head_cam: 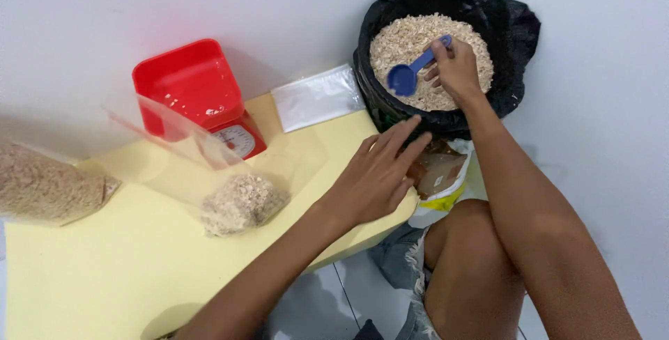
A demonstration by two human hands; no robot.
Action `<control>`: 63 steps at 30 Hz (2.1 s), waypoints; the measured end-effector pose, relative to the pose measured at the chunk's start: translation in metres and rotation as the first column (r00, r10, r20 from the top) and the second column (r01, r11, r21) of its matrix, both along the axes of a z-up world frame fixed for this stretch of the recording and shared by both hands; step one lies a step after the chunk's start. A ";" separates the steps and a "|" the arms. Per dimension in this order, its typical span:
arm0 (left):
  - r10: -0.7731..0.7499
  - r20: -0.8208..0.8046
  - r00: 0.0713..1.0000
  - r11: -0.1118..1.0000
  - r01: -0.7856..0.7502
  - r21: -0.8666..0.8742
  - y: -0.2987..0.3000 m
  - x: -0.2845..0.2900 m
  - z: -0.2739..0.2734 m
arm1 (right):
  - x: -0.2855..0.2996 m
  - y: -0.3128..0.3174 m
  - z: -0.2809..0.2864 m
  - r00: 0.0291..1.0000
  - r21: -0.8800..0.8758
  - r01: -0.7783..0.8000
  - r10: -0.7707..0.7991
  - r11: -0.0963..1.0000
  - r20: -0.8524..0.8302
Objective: The person scoops birdseed from a large bin using a blue measuring cup and pours it into a clear plastic bag on a small table.
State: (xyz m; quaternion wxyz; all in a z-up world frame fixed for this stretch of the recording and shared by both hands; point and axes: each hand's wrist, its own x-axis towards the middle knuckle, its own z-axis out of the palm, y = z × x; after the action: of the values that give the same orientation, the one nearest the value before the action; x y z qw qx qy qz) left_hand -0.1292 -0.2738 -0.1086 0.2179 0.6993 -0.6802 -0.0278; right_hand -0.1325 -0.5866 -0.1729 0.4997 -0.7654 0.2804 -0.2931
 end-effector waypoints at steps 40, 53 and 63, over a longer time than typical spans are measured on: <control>0.266 0.250 0.931 0.940 -0.308 0.146 -0.070 -0.004 -0.081 | -0.009 -0.037 -0.023 0.992 0.624 0.055 -0.111 0.780 0.052; 0.067 -0.075 0.995 0.998 -0.068 -0.015 -0.013 0.027 -0.018 | 0.013 0.003 0.023 0.976 0.578 -0.018 -0.110 0.816 0.186; 0.193 -0.128 0.973 0.775 -0.231 -0.589 0.192 0.078 0.136 | 0.041 0.144 0.118 0.868 0.398 -0.437 0.262 0.806 0.423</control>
State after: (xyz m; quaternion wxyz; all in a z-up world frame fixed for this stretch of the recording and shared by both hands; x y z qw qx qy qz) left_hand -0.0517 -0.0815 0.0269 0.4499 0.6653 -0.5638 0.1924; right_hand -0.0919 -0.4424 -0.0547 0.7613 -0.5912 0.1032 -0.2456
